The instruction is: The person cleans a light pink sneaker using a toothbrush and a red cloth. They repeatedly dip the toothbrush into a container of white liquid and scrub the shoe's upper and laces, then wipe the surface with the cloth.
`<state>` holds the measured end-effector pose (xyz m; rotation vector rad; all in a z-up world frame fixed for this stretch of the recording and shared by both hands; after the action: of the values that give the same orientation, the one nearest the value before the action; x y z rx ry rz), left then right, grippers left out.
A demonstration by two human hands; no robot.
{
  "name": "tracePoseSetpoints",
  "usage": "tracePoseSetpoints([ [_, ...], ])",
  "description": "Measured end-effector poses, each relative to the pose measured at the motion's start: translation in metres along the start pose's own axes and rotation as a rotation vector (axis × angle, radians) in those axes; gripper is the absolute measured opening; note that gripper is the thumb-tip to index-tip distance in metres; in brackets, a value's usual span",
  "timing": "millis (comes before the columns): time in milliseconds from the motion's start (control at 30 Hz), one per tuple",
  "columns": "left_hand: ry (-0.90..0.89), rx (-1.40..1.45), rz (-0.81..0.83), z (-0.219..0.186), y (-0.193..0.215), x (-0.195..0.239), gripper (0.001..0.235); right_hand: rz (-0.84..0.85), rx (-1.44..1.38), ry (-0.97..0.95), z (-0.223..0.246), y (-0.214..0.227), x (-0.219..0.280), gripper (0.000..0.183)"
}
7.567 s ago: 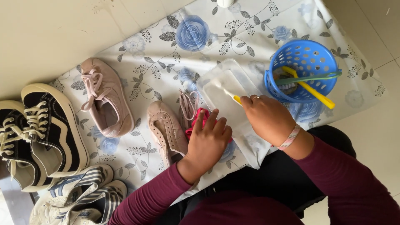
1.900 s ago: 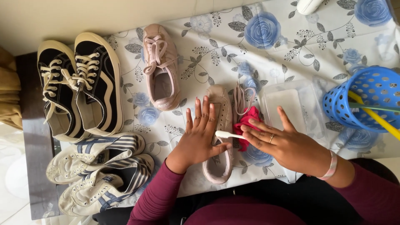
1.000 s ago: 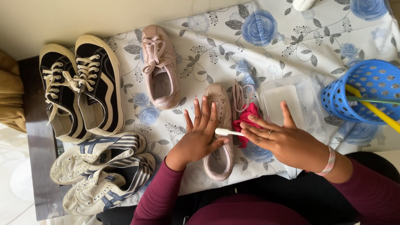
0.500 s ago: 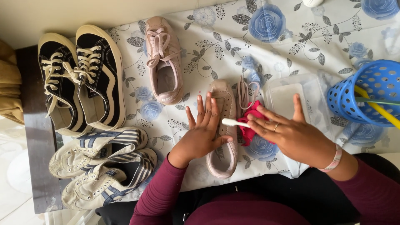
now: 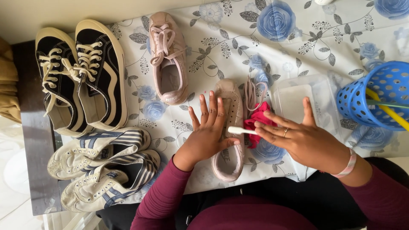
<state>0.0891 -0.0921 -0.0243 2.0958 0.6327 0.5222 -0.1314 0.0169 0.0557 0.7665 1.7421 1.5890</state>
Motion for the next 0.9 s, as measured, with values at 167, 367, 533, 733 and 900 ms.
tracePoseSetpoints([
  [167,-0.018,-0.005,0.042,-0.003,0.001,0.001,0.11,-0.004,0.001,-0.009,0.002,-0.003,-0.005,0.088],
  [367,-0.003,0.055,0.107,-0.005,0.004,0.0,0.106,0.013,0.02,-0.02,-0.005,-0.002,-0.003,0.09],
  [533,0.006,0.067,0.123,-0.006,0.005,-0.001,0.107,0.01,-0.036,0.015,-0.003,0.006,-0.009,0.1],
  [733,-0.002,0.084,0.109,-0.006,0.006,-0.001,0.107,0.013,-0.005,0.035,-0.014,-0.001,-0.011,0.096],
  [900,-0.019,0.094,0.097,-0.004,0.003,-0.001,0.109,0.001,-0.025,0.032,-0.021,-0.001,-0.009,0.1],
])
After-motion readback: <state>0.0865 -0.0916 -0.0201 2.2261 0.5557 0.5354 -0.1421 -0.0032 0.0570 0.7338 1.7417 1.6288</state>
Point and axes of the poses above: each hand's wrist, its own x-axis away from the middle knuckle, its own y-axis out of the back of the hand, z = x × y, the point moved 4 cm from there along -x, towards the middle knuckle, and after that the axes turned 2 degrees about -z, right-handed, at the moved point
